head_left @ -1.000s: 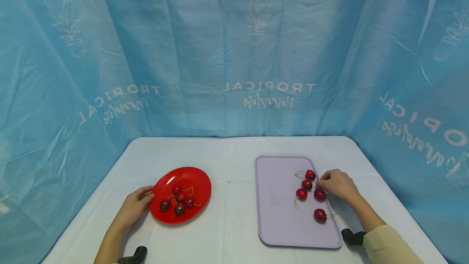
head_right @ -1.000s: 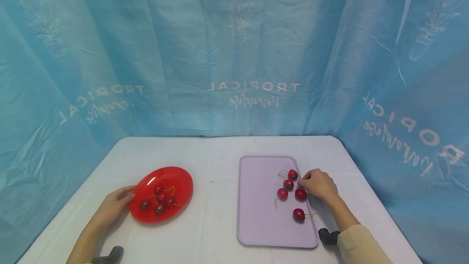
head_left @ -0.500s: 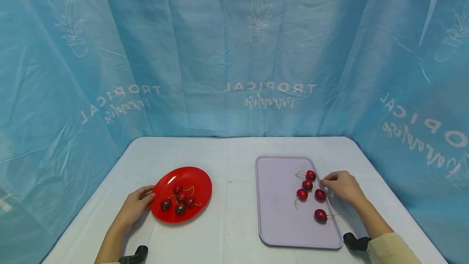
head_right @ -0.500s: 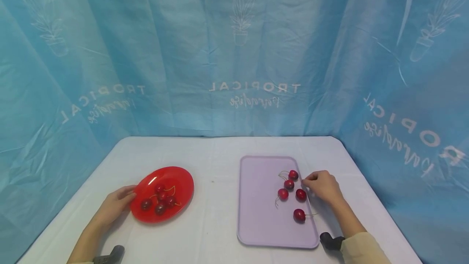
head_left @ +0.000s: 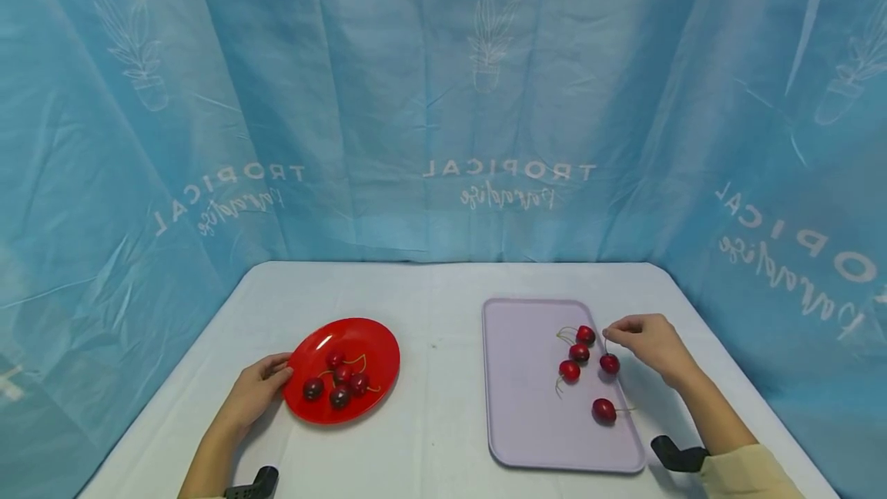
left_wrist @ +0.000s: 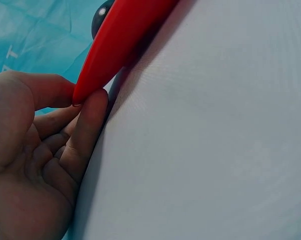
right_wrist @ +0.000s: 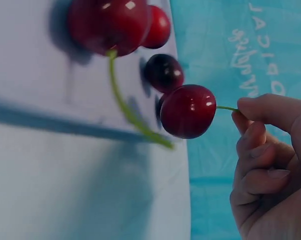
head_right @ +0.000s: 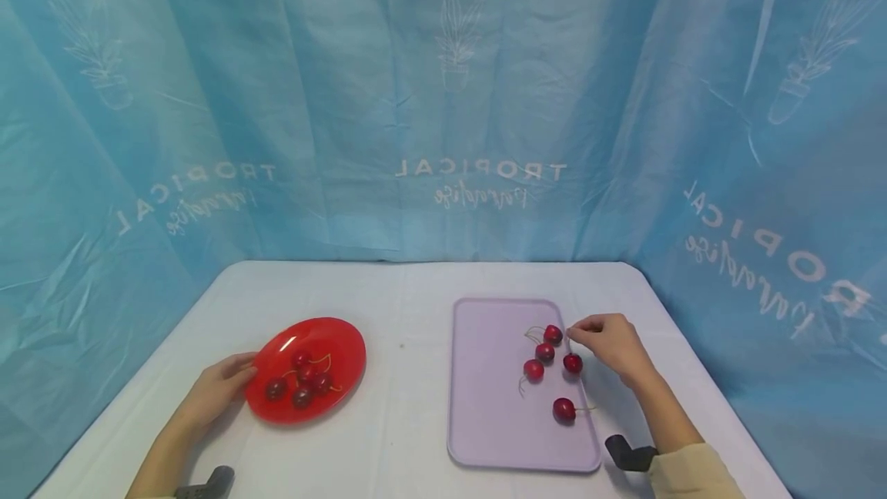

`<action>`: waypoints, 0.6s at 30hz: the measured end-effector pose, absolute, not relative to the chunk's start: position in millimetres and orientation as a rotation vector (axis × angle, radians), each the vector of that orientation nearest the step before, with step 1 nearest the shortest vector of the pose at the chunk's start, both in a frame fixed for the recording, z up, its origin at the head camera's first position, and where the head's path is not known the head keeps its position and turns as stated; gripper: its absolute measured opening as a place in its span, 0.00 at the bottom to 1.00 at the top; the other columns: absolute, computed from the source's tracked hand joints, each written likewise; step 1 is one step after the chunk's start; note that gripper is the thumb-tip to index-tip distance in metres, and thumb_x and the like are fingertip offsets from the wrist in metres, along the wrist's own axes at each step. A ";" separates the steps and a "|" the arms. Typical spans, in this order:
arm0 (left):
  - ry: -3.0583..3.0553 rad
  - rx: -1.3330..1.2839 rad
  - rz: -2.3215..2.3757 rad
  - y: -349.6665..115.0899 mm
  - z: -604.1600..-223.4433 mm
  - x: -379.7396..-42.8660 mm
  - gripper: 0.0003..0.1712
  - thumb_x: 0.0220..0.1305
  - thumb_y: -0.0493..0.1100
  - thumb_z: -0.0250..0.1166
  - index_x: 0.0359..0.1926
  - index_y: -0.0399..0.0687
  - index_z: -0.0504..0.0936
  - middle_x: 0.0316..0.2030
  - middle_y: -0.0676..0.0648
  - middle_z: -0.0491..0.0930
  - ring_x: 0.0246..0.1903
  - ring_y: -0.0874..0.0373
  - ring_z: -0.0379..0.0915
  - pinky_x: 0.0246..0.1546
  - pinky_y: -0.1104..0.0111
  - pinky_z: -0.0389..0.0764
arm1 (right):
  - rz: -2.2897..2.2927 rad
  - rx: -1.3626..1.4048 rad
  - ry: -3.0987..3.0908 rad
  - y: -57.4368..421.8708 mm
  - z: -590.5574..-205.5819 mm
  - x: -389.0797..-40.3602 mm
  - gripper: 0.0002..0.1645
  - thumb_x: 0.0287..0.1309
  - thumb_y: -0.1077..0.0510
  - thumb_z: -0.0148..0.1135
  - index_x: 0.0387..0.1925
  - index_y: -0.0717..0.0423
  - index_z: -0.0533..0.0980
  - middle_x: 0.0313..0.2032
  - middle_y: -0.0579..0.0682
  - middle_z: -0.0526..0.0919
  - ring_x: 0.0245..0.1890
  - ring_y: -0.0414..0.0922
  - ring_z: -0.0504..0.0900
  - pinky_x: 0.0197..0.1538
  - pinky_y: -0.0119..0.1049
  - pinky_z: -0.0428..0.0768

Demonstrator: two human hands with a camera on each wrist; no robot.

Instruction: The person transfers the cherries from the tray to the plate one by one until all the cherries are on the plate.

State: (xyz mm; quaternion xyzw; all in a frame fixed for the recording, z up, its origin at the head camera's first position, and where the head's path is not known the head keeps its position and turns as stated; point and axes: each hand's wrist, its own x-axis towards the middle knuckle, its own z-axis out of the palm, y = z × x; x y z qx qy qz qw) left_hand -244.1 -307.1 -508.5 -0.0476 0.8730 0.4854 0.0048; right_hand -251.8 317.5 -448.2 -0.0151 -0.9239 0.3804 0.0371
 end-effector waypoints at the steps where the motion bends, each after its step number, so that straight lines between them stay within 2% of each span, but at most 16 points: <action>1: 2.735 -0.146 1.522 -307.3 -508.2 -244.1 0.28 0.70 0.45 0.54 0.65 0.33 0.65 0.58 0.32 0.71 0.58 0.38 0.66 0.55 0.52 0.73 | 1.171 -0.031 -2.819 316.6 -446.1 -251.6 0.25 0.60 0.44 0.62 0.46 0.62 0.81 0.44 0.59 0.82 0.50 0.60 0.74 0.51 0.63 0.74; 10: 2.749 -0.128 1.523 -307.5 -506.0 -243.6 0.28 0.70 0.45 0.54 0.64 0.32 0.66 0.57 0.32 0.72 0.58 0.38 0.66 0.56 0.51 0.72 | 1.192 0.020 -2.723 309.0 -435.6 -254.5 0.29 0.60 0.39 0.61 0.48 0.61 0.81 0.45 0.59 0.82 0.49 0.58 0.75 0.51 0.61 0.74; 18: 2.758 -0.162 1.509 -306.5 -509.5 -243.0 0.27 0.70 0.45 0.55 0.64 0.33 0.67 0.56 0.33 0.72 0.58 0.38 0.66 0.56 0.50 0.72 | 1.263 0.085 -2.683 294.9 -427.8 -261.8 0.26 0.60 0.41 0.62 0.45 0.59 0.82 0.43 0.55 0.83 0.46 0.54 0.76 0.46 0.49 0.79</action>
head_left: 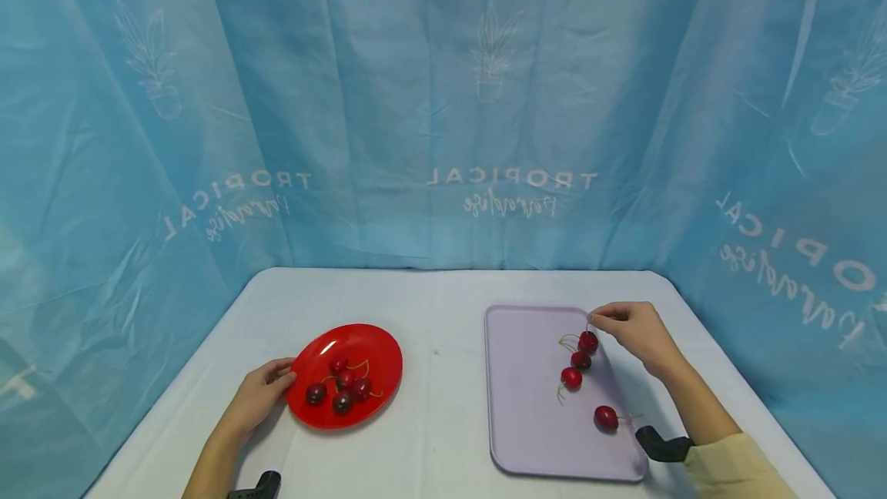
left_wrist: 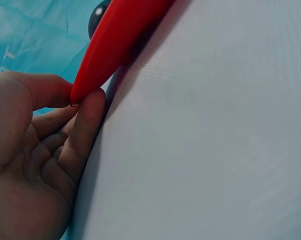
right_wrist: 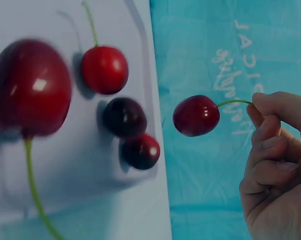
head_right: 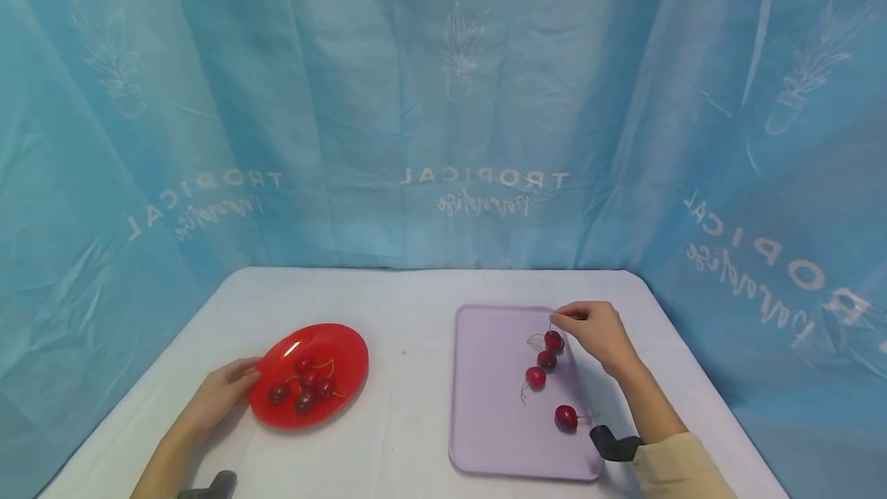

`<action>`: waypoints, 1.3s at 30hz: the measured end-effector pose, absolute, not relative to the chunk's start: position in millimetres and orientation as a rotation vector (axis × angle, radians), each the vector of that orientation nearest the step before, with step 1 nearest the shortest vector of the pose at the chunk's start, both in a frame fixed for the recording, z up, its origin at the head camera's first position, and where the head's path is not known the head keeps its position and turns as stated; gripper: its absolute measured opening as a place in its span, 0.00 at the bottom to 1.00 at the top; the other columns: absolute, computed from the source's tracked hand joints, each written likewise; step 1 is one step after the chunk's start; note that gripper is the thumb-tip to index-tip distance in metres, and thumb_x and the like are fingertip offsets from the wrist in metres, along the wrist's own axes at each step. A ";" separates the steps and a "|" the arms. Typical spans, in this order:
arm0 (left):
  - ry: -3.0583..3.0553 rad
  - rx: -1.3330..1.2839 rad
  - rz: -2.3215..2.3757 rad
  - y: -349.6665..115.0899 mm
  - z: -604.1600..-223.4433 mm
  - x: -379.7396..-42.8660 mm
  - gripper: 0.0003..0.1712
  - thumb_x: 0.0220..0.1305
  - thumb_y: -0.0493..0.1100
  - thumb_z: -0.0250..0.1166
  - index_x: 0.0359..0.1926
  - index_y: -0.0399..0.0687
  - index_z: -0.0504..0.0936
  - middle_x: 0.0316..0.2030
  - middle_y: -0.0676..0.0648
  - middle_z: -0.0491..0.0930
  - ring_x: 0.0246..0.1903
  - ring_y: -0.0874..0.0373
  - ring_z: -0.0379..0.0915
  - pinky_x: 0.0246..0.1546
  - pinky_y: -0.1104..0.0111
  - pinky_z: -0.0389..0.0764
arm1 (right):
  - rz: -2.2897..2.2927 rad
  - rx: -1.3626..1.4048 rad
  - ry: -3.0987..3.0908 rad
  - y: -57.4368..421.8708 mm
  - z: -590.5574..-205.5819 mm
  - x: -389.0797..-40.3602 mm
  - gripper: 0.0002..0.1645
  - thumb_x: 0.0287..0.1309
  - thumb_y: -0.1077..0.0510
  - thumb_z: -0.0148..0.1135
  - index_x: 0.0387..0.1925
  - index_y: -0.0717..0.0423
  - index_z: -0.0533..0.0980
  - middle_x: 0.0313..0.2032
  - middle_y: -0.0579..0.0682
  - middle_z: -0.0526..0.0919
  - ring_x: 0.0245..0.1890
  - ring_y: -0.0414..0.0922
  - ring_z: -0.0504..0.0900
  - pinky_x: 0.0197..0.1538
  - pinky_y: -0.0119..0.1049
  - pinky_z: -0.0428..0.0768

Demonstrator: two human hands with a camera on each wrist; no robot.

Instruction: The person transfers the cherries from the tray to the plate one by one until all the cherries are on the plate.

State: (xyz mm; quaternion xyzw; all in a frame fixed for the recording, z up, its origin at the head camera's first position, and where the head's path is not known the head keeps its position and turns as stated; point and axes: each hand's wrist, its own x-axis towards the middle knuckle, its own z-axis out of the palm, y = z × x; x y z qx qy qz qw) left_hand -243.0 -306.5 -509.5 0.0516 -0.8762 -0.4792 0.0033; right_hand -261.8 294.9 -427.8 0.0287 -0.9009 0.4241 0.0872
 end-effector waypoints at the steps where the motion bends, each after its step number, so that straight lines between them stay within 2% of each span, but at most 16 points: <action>1: -2.748 0.162 -1.500 -306.3 -509.9 -242.8 0.27 0.70 0.45 0.55 0.64 0.33 0.67 0.56 0.33 0.72 0.58 0.38 0.66 0.55 0.50 0.73 | 1.271 0.095 -2.680 292.9 -427.3 -262.6 0.25 0.60 0.41 0.62 0.45 0.59 0.82 0.42 0.55 0.83 0.45 0.53 0.76 0.45 0.48 0.79; 8: -2.739 0.143 -1.507 -306.8 -511.2 -243.2 0.27 0.69 0.44 0.54 0.63 0.33 0.67 0.55 0.34 0.74 0.57 0.39 0.68 0.55 0.52 0.74 | 1.292 0.149 -2.655 278.4 -421.6 -266.8 0.24 0.60 0.42 0.63 0.44 0.57 0.83 0.41 0.52 0.84 0.45 0.52 0.77 0.48 0.49 0.79; 15: -2.745 0.144 -1.497 -308.0 -513.3 -244.8 0.27 0.69 0.45 0.55 0.64 0.33 0.67 0.55 0.34 0.73 0.57 0.39 0.67 0.55 0.51 0.73 | 1.340 0.161 -2.634 267.6 -419.4 -269.9 0.23 0.59 0.43 0.64 0.44 0.57 0.83 0.41 0.52 0.84 0.42 0.51 0.77 0.44 0.45 0.80; 23: -2.749 0.139 -1.497 -308.1 -512.5 -243.9 0.28 0.70 0.46 0.55 0.64 0.33 0.67 0.56 0.33 0.73 0.58 0.38 0.66 0.55 0.50 0.73 | 1.393 0.221 -2.608 248.6 -418.8 -276.9 0.21 0.58 0.42 0.65 0.43 0.54 0.84 0.40 0.49 0.84 0.44 0.51 0.77 0.48 0.48 0.78; 33: -2.730 0.135 -1.512 -306.8 -512.5 -243.2 0.27 0.69 0.45 0.55 0.63 0.32 0.67 0.55 0.34 0.73 0.57 0.39 0.68 0.54 0.53 0.75 | 1.472 0.235 -2.593 224.3 -422.6 -281.2 0.20 0.57 0.43 0.66 0.41 0.52 0.84 0.39 0.48 0.84 0.42 0.50 0.76 0.41 0.43 0.79; 39: -2.742 0.143 -1.502 -308.1 -512.0 -244.2 0.28 0.69 0.45 0.55 0.63 0.33 0.67 0.56 0.33 0.73 0.57 0.38 0.67 0.54 0.51 0.74 | 1.479 0.231 -2.612 211.7 -422.7 -286.1 0.21 0.57 0.40 0.65 0.42 0.51 0.84 0.39 0.47 0.84 0.42 0.50 0.75 0.41 0.41 0.79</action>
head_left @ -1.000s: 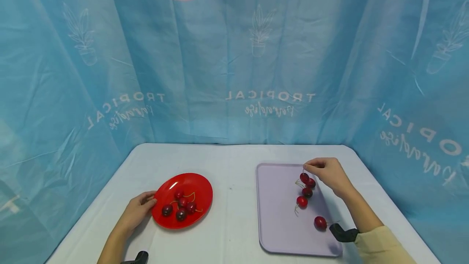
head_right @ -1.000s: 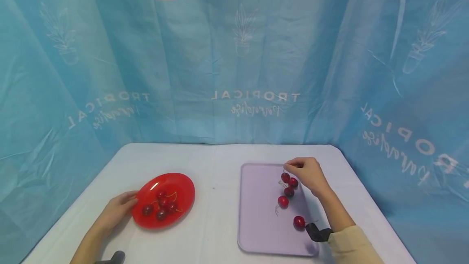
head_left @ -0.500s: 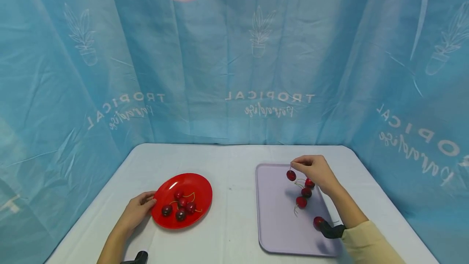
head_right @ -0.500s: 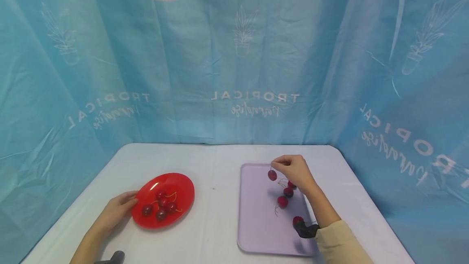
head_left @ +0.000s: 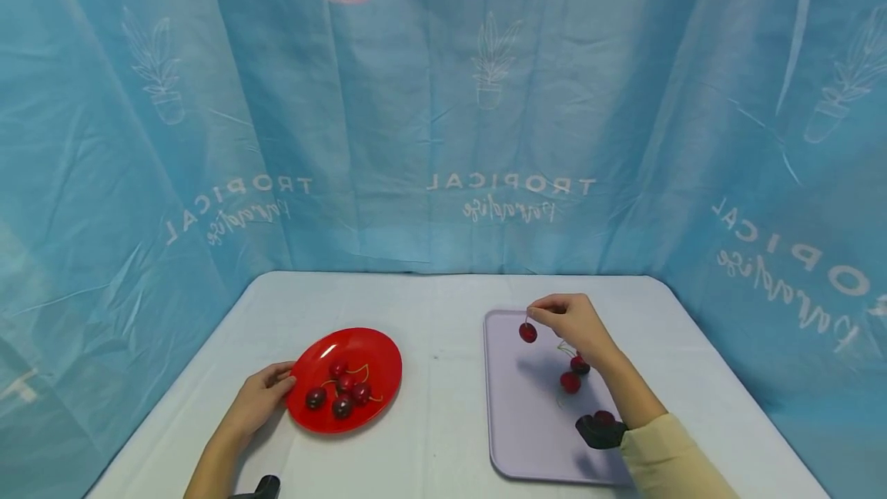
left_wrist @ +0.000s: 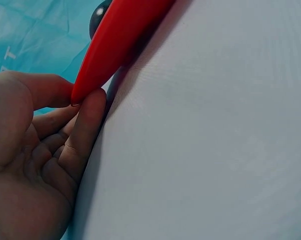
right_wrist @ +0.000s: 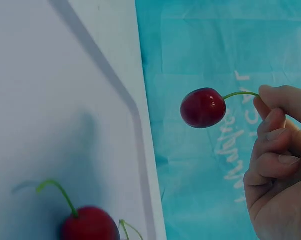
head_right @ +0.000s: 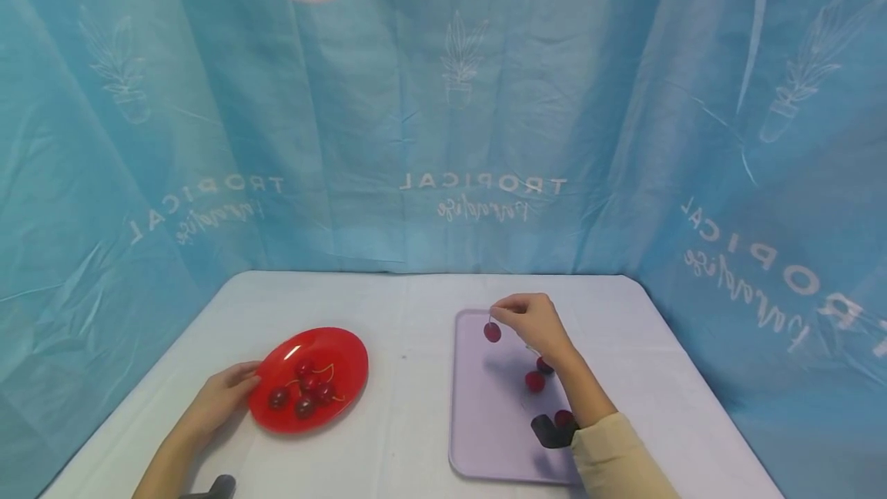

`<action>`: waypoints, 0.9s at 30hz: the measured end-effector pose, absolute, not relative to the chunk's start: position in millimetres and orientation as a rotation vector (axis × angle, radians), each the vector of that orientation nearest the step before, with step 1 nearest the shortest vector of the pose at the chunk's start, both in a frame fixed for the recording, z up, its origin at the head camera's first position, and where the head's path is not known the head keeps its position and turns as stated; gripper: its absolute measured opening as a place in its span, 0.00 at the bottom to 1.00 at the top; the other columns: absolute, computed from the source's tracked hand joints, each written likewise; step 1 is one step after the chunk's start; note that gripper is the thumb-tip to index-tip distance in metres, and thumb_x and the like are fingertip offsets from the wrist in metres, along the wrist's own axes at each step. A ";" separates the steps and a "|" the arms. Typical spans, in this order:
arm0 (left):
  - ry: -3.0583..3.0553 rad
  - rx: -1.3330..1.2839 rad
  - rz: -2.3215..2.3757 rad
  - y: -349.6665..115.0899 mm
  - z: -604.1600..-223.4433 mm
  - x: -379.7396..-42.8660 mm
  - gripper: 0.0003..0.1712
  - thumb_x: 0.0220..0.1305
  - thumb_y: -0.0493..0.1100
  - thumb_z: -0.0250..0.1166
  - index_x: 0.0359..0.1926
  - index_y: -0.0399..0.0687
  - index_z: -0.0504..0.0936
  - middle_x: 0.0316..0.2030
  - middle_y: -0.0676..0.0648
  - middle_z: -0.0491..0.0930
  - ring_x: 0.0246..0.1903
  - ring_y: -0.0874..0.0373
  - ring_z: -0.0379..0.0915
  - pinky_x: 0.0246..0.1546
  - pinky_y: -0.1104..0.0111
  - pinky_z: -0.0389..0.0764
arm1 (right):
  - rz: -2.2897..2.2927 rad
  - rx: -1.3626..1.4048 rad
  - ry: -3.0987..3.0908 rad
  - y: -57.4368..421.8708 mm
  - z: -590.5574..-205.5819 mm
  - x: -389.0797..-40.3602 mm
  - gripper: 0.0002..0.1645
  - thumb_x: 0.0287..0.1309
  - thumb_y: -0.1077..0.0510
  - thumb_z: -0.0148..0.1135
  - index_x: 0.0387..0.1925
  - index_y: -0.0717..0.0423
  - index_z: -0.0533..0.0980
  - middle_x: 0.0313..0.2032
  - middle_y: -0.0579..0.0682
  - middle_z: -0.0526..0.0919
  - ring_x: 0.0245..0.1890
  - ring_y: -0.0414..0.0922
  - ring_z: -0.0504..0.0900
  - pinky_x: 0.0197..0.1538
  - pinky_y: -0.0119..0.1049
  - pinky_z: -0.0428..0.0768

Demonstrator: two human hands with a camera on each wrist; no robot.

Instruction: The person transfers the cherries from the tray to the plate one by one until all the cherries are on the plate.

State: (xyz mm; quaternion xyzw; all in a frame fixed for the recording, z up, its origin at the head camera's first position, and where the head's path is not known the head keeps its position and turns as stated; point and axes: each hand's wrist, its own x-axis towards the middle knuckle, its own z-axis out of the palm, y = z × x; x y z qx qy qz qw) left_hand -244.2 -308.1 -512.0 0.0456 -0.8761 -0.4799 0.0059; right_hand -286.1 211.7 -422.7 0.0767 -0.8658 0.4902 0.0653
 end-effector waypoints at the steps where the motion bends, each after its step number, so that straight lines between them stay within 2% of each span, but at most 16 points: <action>1: -2.742 0.143 -1.502 -308.1 -511.6 -244.1 0.28 0.69 0.45 0.55 0.63 0.33 0.67 0.56 0.33 0.73 0.57 0.38 0.67 0.54 0.51 0.74 | 1.485 0.231 -2.614 209.3 -422.8 -287.0 0.21 0.57 0.40 0.65 0.42 0.50 0.84 0.39 0.47 0.84 0.42 0.50 0.75 0.41 0.41 0.79; 7: -2.736 0.135 -1.515 -308.2 -511.3 -243.7 0.27 0.69 0.45 0.55 0.64 0.33 0.67 0.55 0.33 0.73 0.57 0.39 0.68 0.54 0.52 0.75 | 1.524 0.239 -2.613 195.0 -424.7 -291.7 0.18 0.56 0.42 0.66 0.40 0.49 0.85 0.38 0.47 0.84 0.40 0.50 0.75 0.40 0.44 0.79; 11: -2.726 0.140 -1.534 -308.0 -512.2 -243.7 0.27 0.69 0.44 0.55 0.63 0.32 0.67 0.56 0.33 0.73 0.56 0.39 0.69 0.53 0.54 0.76 | 1.541 0.271 -2.608 185.6 -427.0 -294.4 0.15 0.56 0.45 0.67 0.39 0.50 0.85 0.36 0.47 0.84 0.38 0.49 0.76 0.37 0.40 0.78; 18: -2.731 0.140 -1.518 -307.5 -511.9 -244.3 0.27 0.70 0.44 0.55 0.64 0.33 0.67 0.56 0.33 0.73 0.57 0.38 0.68 0.53 0.53 0.75 | 1.619 0.308 -2.604 170.5 -429.7 -298.4 0.15 0.56 0.48 0.68 0.40 0.52 0.85 0.37 0.47 0.84 0.39 0.50 0.76 0.40 0.44 0.79; 27: -2.730 0.150 -1.530 -308.2 -513.4 -244.5 0.26 0.70 0.43 0.54 0.64 0.33 0.67 0.56 0.34 0.73 0.57 0.40 0.69 0.53 0.53 0.75 | 1.647 0.368 -2.588 153.2 -434.4 -303.8 0.11 0.56 0.50 0.68 0.37 0.52 0.85 0.35 0.47 0.85 0.36 0.48 0.76 0.35 0.40 0.77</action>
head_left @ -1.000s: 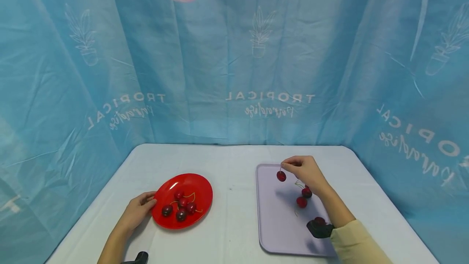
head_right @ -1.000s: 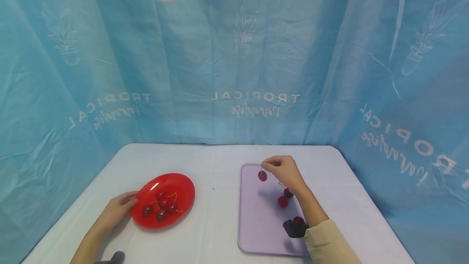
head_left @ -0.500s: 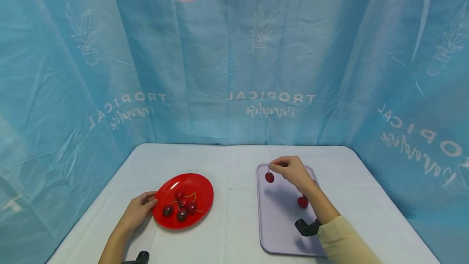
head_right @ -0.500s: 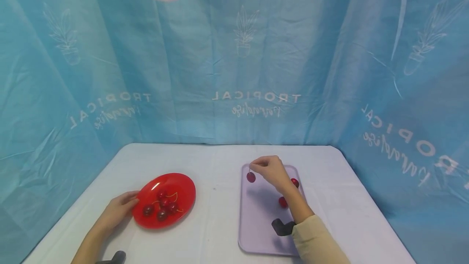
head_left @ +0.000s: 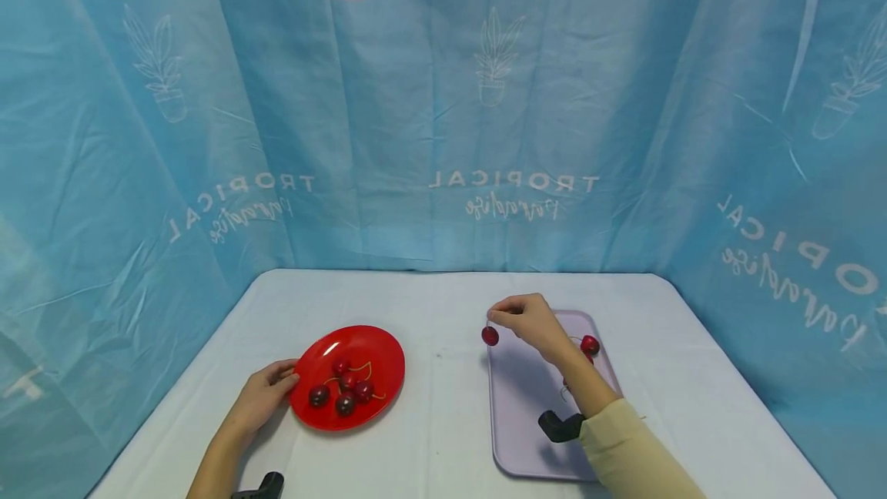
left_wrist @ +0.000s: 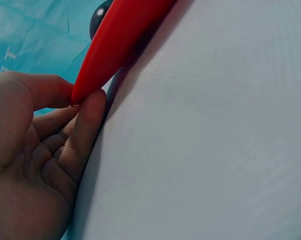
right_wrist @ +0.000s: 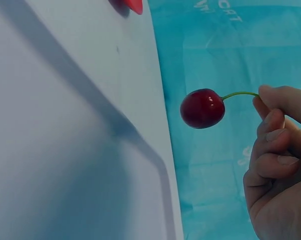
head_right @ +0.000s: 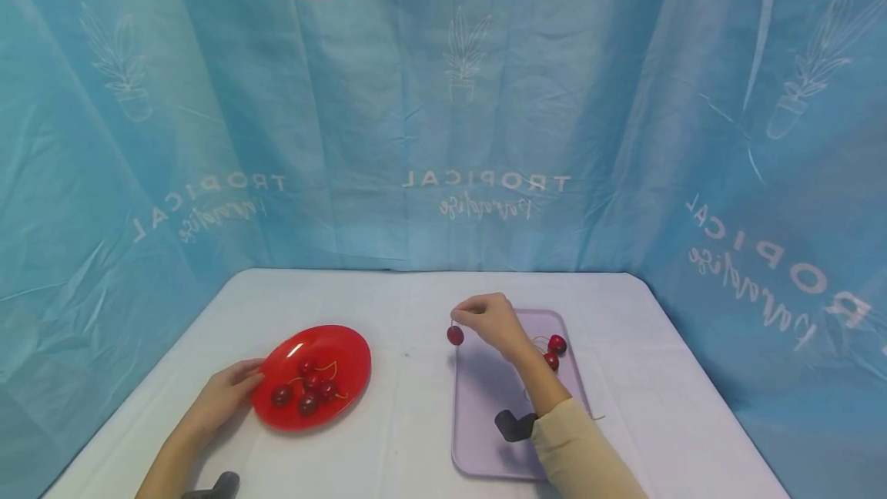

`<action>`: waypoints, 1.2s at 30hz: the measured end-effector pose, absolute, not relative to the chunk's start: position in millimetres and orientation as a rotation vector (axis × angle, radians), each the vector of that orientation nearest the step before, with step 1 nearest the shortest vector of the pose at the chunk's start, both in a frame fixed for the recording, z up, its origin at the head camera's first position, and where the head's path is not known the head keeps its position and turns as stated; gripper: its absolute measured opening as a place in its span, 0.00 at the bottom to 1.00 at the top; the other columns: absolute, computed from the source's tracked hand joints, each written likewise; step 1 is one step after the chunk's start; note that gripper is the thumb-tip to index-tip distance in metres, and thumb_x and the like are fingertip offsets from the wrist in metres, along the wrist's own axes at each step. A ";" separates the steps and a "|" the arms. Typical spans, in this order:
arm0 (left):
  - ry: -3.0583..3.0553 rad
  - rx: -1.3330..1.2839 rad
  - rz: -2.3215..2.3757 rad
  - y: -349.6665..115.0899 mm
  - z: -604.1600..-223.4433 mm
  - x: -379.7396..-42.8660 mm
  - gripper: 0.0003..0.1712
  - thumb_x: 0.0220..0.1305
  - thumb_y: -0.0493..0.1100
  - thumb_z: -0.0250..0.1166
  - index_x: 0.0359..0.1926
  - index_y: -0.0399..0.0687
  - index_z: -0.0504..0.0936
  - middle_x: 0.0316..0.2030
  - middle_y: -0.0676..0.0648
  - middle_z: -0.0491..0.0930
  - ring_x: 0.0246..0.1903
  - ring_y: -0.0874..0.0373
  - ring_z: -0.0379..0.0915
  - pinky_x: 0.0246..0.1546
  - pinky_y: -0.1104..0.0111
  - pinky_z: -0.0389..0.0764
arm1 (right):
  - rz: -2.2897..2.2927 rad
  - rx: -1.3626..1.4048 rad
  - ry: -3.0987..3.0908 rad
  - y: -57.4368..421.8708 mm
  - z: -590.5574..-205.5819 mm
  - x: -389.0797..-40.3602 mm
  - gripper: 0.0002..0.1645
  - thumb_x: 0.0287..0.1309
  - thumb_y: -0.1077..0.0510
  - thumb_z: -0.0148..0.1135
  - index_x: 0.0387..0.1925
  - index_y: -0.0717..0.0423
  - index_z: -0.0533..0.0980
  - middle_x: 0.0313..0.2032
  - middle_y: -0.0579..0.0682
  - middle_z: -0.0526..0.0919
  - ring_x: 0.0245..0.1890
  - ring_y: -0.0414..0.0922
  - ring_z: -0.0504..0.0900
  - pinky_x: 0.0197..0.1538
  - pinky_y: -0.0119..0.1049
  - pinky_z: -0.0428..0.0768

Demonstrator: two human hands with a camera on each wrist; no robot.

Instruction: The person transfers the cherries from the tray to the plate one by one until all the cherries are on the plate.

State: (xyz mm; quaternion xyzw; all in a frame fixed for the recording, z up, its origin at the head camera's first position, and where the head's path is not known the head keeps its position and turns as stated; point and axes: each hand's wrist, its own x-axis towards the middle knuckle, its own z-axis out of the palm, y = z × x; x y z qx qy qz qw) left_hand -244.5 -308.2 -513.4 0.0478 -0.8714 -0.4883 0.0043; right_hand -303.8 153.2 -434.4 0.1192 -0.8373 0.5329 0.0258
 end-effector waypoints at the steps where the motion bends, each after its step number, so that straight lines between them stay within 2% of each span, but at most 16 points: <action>1: -2.731 0.150 -1.529 -308.2 -513.2 -244.6 0.26 0.70 0.43 0.54 0.63 0.33 0.67 0.56 0.34 0.73 0.57 0.40 0.69 0.54 0.53 0.75 | 1.653 0.367 -2.583 151.3 -435.3 -304.4 0.11 0.56 0.50 0.68 0.36 0.51 0.85 0.35 0.47 0.84 0.36 0.48 0.76 0.35 0.40 0.77; 10: -2.730 0.145 -1.521 -307.5 -511.5 -244.6 0.26 0.69 0.43 0.55 0.63 0.33 0.68 0.55 0.34 0.74 0.56 0.40 0.69 0.53 0.54 0.76 | 1.669 0.365 -2.560 134.1 -447.6 -309.6 0.07 0.55 0.52 0.69 0.33 0.50 0.86 0.31 0.46 0.84 0.31 0.47 0.75 0.31 0.38 0.75; 16: -2.725 0.149 -1.526 -307.8 -512.2 -244.9 0.26 0.69 0.43 0.55 0.63 0.33 0.67 0.55 0.35 0.74 0.56 0.40 0.69 0.54 0.54 0.75 | 1.655 0.407 -2.549 123.6 -450.8 -310.7 0.05 0.55 0.52 0.69 0.32 0.48 0.86 0.31 0.45 0.85 0.33 0.46 0.76 0.33 0.39 0.75; 22: -2.728 0.163 -1.520 -307.9 -513.4 -243.8 0.27 0.69 0.44 0.55 0.63 0.33 0.67 0.55 0.35 0.74 0.56 0.40 0.69 0.53 0.53 0.75 | 1.647 0.452 -2.538 113.6 -454.8 -312.5 0.06 0.55 0.51 0.69 0.32 0.48 0.86 0.30 0.44 0.85 0.33 0.45 0.77 0.34 0.39 0.75; 28: -2.739 0.173 -1.512 -308.4 -512.5 -244.7 0.27 0.70 0.45 0.55 0.63 0.33 0.67 0.55 0.33 0.73 0.56 0.39 0.69 0.53 0.53 0.76 | 1.627 0.502 -2.553 100.5 -456.1 -312.7 0.07 0.55 0.50 0.69 0.32 0.47 0.86 0.29 0.47 0.85 0.30 0.46 0.76 0.31 0.39 0.75; 36: -2.753 0.180 -1.515 -307.4 -511.2 -244.9 0.28 0.70 0.46 0.56 0.64 0.33 0.67 0.55 0.33 0.73 0.56 0.39 0.69 0.52 0.53 0.76 | 1.559 0.514 -2.606 82.3 -458.6 -311.6 0.08 0.56 0.49 0.68 0.33 0.48 0.86 0.28 0.43 0.84 0.29 0.44 0.76 0.30 0.38 0.76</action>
